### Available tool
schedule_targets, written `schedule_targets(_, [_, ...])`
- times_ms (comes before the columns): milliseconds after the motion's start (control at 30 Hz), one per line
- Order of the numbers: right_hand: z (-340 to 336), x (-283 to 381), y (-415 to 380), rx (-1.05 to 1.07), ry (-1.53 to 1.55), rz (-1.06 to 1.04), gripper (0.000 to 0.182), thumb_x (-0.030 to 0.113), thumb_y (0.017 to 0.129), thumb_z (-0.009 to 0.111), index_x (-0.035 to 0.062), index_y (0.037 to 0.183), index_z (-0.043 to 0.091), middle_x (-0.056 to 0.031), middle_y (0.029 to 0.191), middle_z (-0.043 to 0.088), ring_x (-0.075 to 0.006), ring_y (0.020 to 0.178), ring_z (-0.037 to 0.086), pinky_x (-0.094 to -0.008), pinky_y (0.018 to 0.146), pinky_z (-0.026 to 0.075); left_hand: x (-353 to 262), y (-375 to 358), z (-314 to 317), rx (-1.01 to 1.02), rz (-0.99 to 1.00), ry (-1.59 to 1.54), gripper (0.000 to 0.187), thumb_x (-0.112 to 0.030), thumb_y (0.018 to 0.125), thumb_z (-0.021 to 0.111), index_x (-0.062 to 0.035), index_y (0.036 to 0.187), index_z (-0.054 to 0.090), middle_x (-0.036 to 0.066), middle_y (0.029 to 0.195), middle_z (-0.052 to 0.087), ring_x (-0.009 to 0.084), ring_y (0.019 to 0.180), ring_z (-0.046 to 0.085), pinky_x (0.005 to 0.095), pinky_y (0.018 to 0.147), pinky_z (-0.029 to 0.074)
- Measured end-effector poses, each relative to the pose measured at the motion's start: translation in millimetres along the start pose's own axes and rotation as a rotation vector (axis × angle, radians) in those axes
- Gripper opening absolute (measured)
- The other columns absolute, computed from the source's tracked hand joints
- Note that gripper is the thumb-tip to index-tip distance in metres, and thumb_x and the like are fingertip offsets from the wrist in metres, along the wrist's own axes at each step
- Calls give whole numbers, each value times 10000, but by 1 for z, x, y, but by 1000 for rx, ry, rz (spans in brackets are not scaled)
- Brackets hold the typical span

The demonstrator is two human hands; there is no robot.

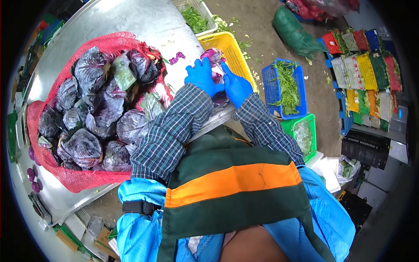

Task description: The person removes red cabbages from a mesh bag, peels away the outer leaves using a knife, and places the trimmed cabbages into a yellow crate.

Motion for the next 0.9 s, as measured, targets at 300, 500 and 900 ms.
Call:
schedule_targets(300, [22,-58,71,134,36,157,428,322,950,304,107,1250,522,-224,1179,565,-369,1043,578,-461,894,461,-20,16,9,47,53,121,1069,-622,493,778,-18,1293,406,211,1148,514,398,1054,511,503,857,460])
schedule_targets(500, [89,-114,37,113,302,-33,451,416,936,428,56,1166,576,-146,949,655,-280,791,622,-402,730,485,16,-24,-1,-29,377,-147,1157,-485,466,848,-107,1409,292,215,1407,311,446,1245,334,502,1027,348])
schedule_targets(900, [-29,25,8,118,591,-145,700,346,818,680,86,1392,377,-157,1204,591,-252,1037,604,-348,898,467,55,-21,-39,-126,604,-106,891,-62,609,775,-119,1394,359,151,1394,407,331,1255,433,394,1022,395])
Point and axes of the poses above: each hand's wrist, its own y-axis towards the middle knuckle, its own z-axis out of the palm, x = y × z, the point moved 9 cm from there along y, towards the middle knuckle
